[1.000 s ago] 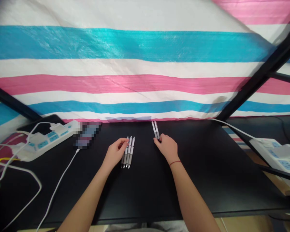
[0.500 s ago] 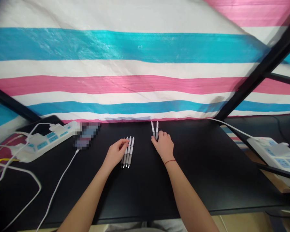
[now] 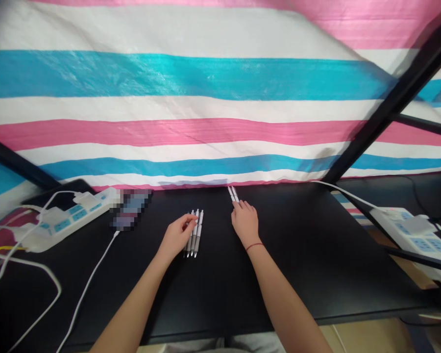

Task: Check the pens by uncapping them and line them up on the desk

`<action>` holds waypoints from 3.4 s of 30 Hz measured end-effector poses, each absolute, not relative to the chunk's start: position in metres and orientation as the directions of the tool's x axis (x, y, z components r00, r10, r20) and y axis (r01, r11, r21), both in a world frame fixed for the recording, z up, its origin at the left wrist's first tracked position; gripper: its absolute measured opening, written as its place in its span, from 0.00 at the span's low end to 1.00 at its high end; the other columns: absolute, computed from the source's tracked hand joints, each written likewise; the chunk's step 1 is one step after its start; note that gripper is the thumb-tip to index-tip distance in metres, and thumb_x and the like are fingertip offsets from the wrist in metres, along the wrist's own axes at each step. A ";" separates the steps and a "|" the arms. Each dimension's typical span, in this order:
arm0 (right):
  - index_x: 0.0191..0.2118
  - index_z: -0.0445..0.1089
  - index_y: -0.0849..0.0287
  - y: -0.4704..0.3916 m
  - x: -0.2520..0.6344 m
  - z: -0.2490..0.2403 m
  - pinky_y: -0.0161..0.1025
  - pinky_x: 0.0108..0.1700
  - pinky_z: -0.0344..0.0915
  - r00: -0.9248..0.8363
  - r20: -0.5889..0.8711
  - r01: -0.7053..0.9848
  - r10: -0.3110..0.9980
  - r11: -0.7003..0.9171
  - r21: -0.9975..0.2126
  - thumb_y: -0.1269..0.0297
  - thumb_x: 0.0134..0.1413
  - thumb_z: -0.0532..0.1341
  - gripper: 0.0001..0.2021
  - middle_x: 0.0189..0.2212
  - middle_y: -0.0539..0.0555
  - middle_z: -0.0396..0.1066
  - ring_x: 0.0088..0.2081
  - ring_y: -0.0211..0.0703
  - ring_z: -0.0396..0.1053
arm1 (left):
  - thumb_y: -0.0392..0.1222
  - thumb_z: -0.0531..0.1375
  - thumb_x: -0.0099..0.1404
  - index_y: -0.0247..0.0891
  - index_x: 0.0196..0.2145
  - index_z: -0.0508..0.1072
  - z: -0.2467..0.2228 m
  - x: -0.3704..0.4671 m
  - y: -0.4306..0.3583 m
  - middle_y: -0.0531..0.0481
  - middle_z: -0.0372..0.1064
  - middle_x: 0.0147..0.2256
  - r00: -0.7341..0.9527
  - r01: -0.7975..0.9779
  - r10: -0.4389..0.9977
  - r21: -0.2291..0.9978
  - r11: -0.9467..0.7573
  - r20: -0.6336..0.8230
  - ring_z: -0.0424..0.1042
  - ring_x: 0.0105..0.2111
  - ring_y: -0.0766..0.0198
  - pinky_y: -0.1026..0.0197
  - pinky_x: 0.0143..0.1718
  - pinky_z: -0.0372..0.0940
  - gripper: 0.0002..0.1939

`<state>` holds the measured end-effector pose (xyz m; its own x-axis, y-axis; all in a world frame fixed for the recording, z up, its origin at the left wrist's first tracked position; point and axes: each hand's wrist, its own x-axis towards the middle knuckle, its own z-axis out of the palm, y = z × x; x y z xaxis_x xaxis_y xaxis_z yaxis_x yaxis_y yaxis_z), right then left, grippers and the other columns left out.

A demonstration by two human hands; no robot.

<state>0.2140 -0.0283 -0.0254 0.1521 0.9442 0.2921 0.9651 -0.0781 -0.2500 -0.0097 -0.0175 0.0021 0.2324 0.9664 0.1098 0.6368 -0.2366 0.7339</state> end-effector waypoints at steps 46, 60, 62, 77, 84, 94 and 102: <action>0.47 0.68 0.57 -0.054 0.166 -0.003 0.45 0.49 0.57 -0.450 0.249 0.875 0.857 0.479 -0.067 0.77 0.58 0.51 0.16 0.51 0.56 0.68 0.51 0.50 0.60 | 0.42 0.49 0.68 0.48 0.55 0.66 -0.019 -0.014 -0.014 0.49 0.55 0.62 0.371 0.801 0.919 0.454 -0.391 0.137 0.49 0.64 0.52 0.43 0.59 0.47 0.19; 0.40 0.67 0.56 -0.072 0.224 0.003 0.36 0.36 0.64 -0.196 0.171 0.547 0.965 0.253 -0.798 0.63 0.61 0.54 0.07 0.32 0.50 0.69 0.31 0.39 0.67 | 0.41 0.47 0.71 0.38 0.56 0.65 0.000 -0.014 -0.017 0.43 0.64 0.55 0.387 0.582 0.772 0.516 -0.628 0.503 0.58 0.58 0.57 0.51 0.58 0.54 0.19; 0.41 0.67 0.56 -0.070 0.226 0.001 0.36 0.34 0.64 -0.147 0.145 0.457 0.978 0.197 -0.867 0.59 0.60 0.56 0.09 0.32 0.51 0.69 0.30 0.39 0.67 | 0.44 0.50 0.70 0.39 0.54 0.66 0.007 -0.012 -0.021 0.44 0.68 0.50 0.515 0.533 0.707 0.464 -0.707 0.485 0.63 0.52 0.57 0.51 0.54 0.59 0.18; 0.30 0.69 0.60 -0.069 0.231 0.006 0.35 0.26 0.60 -0.131 0.002 0.148 0.991 0.022 -0.989 0.51 0.60 0.55 0.17 0.22 0.51 0.69 0.22 0.35 0.63 | 0.42 0.48 0.71 0.37 0.40 0.69 0.003 0.010 -0.035 0.48 0.69 0.31 0.663 0.610 0.581 0.109 -0.785 0.472 0.68 0.32 0.60 0.58 0.38 0.64 0.12; 0.41 0.69 0.58 -0.072 0.236 0.003 0.33 0.24 0.56 -0.127 0.140 0.165 0.982 0.160 -0.973 0.56 0.58 0.59 0.12 0.21 0.45 0.59 0.21 0.33 0.58 | 0.41 0.47 0.71 0.36 0.38 0.69 -0.001 0.013 -0.038 0.46 0.70 0.31 0.638 0.599 0.630 0.228 -0.767 0.443 0.69 0.32 0.59 0.57 0.36 0.65 0.12; 0.36 0.64 0.58 -0.068 0.234 0.003 0.33 0.23 0.59 -0.093 0.055 0.068 0.994 0.061 -0.996 0.54 0.56 0.60 0.11 0.24 0.48 0.68 0.21 0.33 0.61 | 0.43 0.51 0.70 0.38 0.43 0.69 0.001 0.006 -0.033 0.47 0.71 0.36 0.590 0.559 0.708 0.436 -0.705 0.389 0.70 0.38 0.59 0.57 0.43 0.65 0.10; 0.39 0.67 0.58 -0.069 0.235 0.005 0.33 0.21 0.60 -0.095 0.007 0.056 0.995 0.012 -0.998 0.51 0.56 0.59 0.15 0.27 0.51 0.70 0.20 0.33 0.62 | 0.42 0.54 0.67 0.39 0.46 0.65 0.001 -0.001 -0.029 0.47 0.69 0.36 0.542 0.577 0.773 0.523 -0.628 0.329 0.70 0.37 0.59 0.56 0.41 0.66 0.11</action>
<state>0.2348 -0.0685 0.0046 -0.0947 0.9955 0.0067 0.0564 0.0121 -0.9983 -0.0015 -0.0294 0.0009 0.5423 0.7730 0.3292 0.5772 -0.6275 0.5226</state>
